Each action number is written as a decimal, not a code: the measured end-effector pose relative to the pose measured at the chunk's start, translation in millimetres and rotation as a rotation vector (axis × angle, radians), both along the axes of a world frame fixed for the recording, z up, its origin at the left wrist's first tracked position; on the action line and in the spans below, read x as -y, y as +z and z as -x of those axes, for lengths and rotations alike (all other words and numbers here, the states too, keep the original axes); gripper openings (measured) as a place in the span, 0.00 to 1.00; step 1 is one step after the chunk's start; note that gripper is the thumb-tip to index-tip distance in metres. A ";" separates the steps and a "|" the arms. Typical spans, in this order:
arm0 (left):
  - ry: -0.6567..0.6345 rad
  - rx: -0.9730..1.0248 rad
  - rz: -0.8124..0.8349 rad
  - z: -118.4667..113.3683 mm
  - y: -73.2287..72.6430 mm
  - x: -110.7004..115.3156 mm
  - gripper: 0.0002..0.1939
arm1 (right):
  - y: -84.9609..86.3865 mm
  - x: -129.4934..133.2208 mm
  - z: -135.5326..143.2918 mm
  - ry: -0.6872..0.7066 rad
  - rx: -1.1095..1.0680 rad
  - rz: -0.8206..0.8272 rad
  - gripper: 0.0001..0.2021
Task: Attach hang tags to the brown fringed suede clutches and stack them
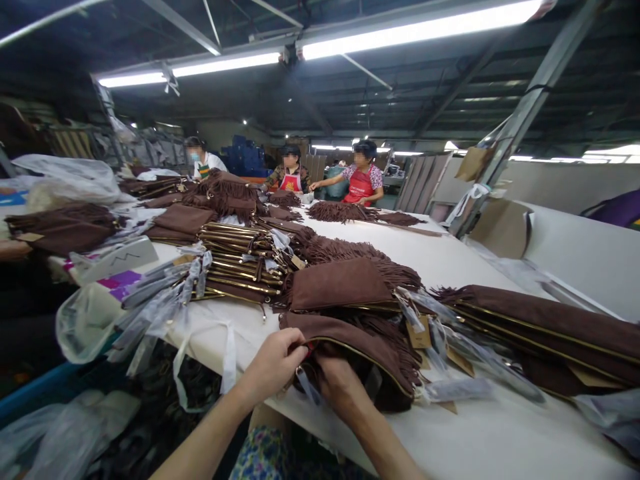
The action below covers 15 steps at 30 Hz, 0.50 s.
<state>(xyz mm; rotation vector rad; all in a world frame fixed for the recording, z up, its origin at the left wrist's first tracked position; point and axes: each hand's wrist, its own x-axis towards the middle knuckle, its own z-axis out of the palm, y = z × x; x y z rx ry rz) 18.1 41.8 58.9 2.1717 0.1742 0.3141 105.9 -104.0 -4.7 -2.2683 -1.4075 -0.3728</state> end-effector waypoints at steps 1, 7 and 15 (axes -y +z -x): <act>0.009 -0.009 0.059 0.1 -3.9 -3.6 0.07 | 1.3 4.1 6.1 0.009 -0.040 -0.085 0.18; 0.012 0.013 0.184 4.8 -15.2 -2.5 0.09 | -4.5 12.1 61.2 -0.143 -0.294 -0.170 0.11; 0.101 -0.006 0.179 42.5 -53.3 -4.7 0.16 | -24.7 -25.0 66.7 -0.208 -0.379 -0.456 0.10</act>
